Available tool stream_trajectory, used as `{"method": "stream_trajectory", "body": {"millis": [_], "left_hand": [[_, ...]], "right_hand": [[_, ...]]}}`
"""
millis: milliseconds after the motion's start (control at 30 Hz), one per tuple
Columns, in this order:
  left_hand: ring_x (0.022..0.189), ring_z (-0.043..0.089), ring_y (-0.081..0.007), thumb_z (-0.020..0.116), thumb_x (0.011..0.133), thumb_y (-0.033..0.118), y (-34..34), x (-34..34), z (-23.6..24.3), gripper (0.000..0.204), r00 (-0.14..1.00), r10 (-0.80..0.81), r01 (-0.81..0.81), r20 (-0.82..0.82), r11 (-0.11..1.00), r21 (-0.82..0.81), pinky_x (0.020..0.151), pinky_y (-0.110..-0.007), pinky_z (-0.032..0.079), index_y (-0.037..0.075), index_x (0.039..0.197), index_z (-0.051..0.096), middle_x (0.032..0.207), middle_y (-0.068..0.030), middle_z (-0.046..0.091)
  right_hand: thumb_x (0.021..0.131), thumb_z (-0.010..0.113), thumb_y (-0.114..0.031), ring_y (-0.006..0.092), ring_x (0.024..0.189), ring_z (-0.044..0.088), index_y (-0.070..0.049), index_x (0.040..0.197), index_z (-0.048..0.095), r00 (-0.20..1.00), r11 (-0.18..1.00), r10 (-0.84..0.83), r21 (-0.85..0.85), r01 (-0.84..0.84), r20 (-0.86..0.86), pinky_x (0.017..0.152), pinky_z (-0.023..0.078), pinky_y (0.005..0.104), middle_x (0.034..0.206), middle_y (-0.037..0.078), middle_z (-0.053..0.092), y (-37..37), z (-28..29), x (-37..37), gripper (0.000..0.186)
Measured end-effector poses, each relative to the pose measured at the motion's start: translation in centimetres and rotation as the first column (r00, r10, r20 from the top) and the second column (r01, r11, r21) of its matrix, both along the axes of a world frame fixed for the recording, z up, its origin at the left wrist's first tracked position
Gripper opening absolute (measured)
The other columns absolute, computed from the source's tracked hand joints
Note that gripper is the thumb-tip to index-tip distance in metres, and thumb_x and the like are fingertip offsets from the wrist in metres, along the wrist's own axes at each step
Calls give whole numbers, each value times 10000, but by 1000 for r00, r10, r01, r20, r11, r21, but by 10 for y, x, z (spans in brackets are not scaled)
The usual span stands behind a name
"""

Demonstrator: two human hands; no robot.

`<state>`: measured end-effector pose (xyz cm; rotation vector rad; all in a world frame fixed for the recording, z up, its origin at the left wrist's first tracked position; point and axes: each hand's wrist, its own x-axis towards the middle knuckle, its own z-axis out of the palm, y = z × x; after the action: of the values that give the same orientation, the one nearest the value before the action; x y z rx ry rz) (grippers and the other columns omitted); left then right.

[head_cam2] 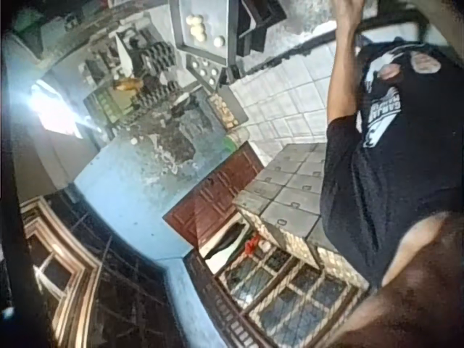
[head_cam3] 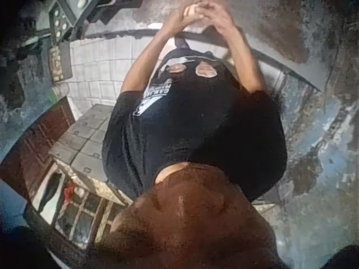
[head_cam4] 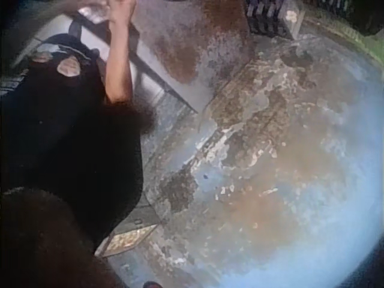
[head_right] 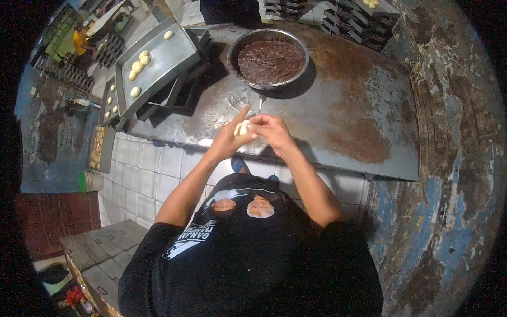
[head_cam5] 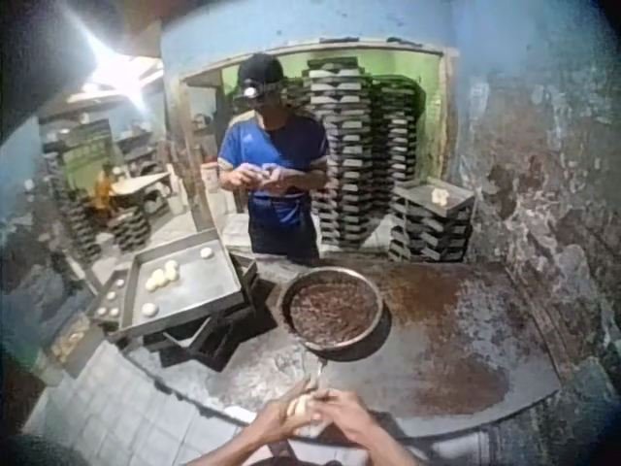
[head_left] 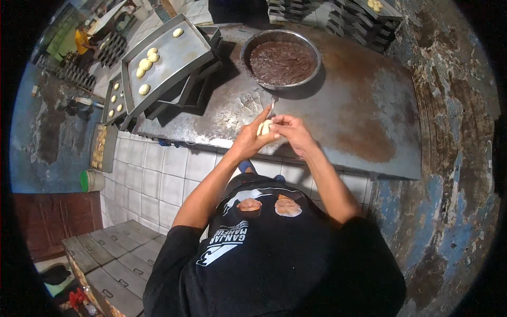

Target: The person fills pieces of dough with chocolate paste using a spoon, pinches them closed by hand, and places the shaped dough onto baking trays.

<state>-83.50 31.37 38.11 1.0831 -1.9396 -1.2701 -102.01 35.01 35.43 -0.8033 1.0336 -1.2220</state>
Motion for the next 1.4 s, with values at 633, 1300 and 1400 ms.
{"method": "stream_trajectory", "body": {"millis": [633,1300,1400], "left_hand": [[1205,594,-194,555,1059,345,-24,123,26,548,939,328,-230,-100,818,528,1011,-303,481,42,1510,481,1405,-104,603],[1214,628,-327,681,915,43,-194,332,-5,384,752,584,-643,-306,753,-141,1022,-383,499,-1,1292,618,1310,-185,644],[1129,660,-338,699,910,58,-184,366,-7,362,751,617,-637,-236,771,-12,960,-406,535,31,1266,642,1246,-155,676]], "right_hand": [[879,776,-164,280,952,723,11,1245,632,986,889,-48,-458,-30,-157,852,578,366,1105,182,710,-80,42,136,431],[939,719,-281,380,1122,628,47,1302,553,178,602,-31,-161,-782,-984,1003,505,427,1230,209,631,-450,24,339,517],[936,700,-286,451,1308,497,36,1341,537,66,268,-174,-112,-957,-983,1147,385,507,1429,238,520,-478,6,357,542]]}}
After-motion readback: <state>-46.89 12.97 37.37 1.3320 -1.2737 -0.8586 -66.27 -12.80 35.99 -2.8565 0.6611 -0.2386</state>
